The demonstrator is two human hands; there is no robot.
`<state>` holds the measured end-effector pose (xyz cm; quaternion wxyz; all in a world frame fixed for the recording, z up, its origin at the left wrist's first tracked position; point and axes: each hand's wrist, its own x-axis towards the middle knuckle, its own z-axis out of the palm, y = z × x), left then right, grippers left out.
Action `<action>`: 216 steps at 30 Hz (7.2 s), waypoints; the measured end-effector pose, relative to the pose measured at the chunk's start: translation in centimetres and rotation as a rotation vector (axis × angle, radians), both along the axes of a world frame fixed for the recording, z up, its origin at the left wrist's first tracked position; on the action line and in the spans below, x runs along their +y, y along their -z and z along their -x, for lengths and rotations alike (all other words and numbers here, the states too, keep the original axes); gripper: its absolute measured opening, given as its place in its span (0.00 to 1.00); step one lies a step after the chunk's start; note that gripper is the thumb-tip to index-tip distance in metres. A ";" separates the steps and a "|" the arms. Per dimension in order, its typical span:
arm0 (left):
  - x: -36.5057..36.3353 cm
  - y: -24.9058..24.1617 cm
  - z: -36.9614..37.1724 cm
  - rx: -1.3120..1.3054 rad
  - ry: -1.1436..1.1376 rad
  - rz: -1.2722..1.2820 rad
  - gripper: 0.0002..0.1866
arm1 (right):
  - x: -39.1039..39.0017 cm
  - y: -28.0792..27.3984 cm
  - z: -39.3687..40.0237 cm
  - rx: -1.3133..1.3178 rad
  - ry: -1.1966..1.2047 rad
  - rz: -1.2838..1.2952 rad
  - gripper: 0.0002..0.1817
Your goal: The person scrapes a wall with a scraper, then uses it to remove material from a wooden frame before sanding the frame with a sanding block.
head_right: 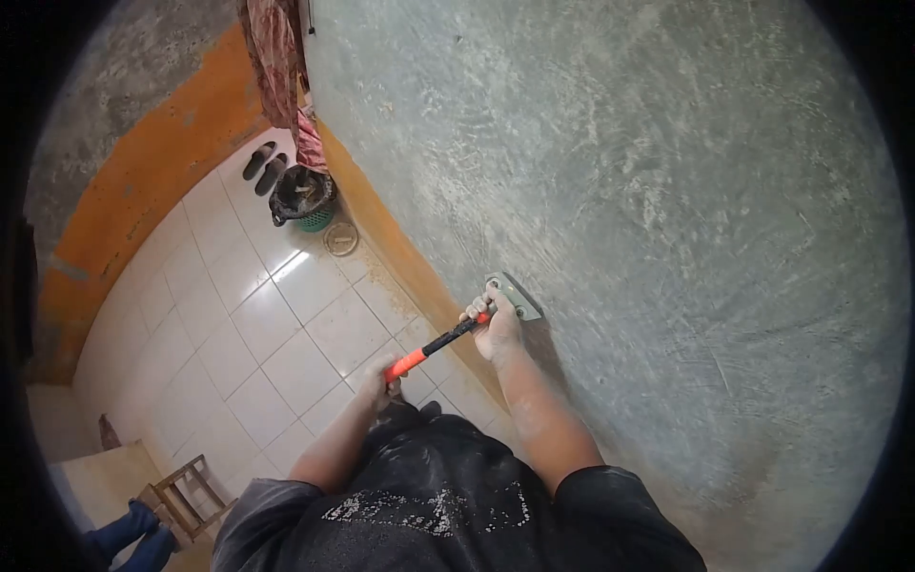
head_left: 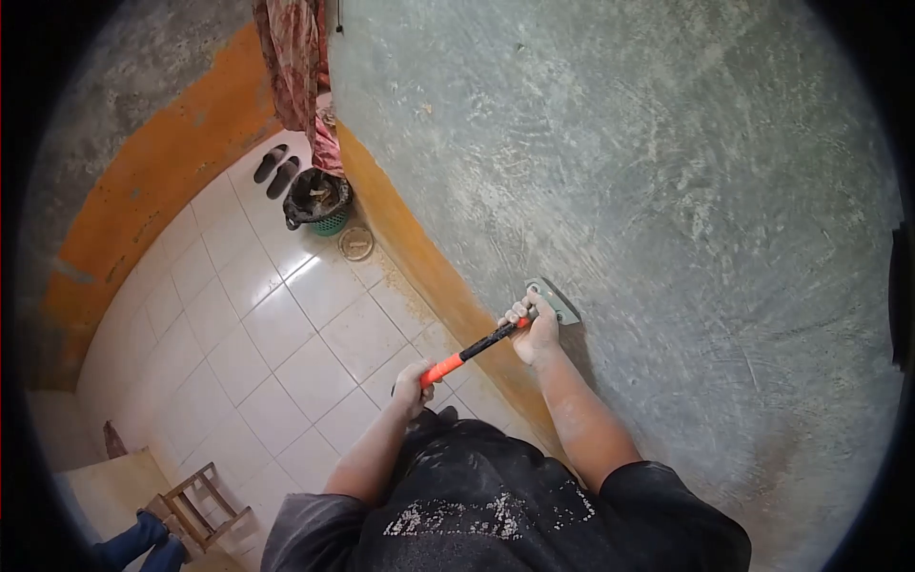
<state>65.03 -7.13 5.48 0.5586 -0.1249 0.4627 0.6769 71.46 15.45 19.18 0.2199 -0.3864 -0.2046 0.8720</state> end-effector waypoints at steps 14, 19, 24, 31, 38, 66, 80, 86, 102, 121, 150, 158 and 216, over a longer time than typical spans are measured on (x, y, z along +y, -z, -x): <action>3.4 -0.2 0.3 0.202 0.085 0.275 0.23 | 1.0 0.2 0.3 0.036 -0.065 -0.059 0.11; 5.3 -1.6 0.2 0.162 0.048 0.334 0.22 | 1.6 -0.6 0.6 0.087 -0.113 -0.095 0.09; 4.6 -1.4 -0.3 0.098 0.122 0.369 0.20 | 1.8 -0.2 0.1 0.042 -0.156 -0.089 0.10; 5.5 -1.8 0.2 0.121 0.100 0.383 0.20 | 2.1 -0.2 0.3 0.049 -0.184 -0.087 0.11; 4.9 -1.1 1.0 0.142 0.119 0.342 0.20 | 1.8 -1.4 1.0 0.012 -0.151 -0.087 0.12; 1.6 -3.4 0.8 0.076 0.335 0.438 0.18 | 0.4 -1.4 1.6 -0.091 -0.033 -0.065 0.19; -0.1 -4.4 -4.2 0.244 0.302 -0.018 0.20 | -1.5 -3.1 1.8 -0.408 0.041 -0.316 0.14; -0.9 -5.4 -5.1 0.578 0.426 -0.028 0.19 | -1.1 -3.8 1.9 -0.360 -0.040 -0.243 0.11; 0.5 -8.3 -7.2 0.448 0.430 0.198 0.21 | -0.8 -4.3 1.0 -0.377 -0.106 -0.232 0.14; 1.5 -9.2 -8.7 0.446 0.459 0.276 0.24 | -0.1 -4.7 1.1 -0.362 -0.188 -0.290 0.18; 0.6 -7.3 -7.3 0.401 0.446 0.229 0.27 | -0.4 -3.7 1.5 -0.373 -0.155 -0.236 0.18; 0.6 -7.0 -6.3 0.379 0.423 0.173 0.26 | -0.8 -4.5 1.9 -0.359 -0.135 -0.244 0.19; 0.1 -10.6 -4.8 0.593 0.557 0.240 0.27 | -0.9 -6.6 1.3 -0.344 -0.124 -0.268 0.20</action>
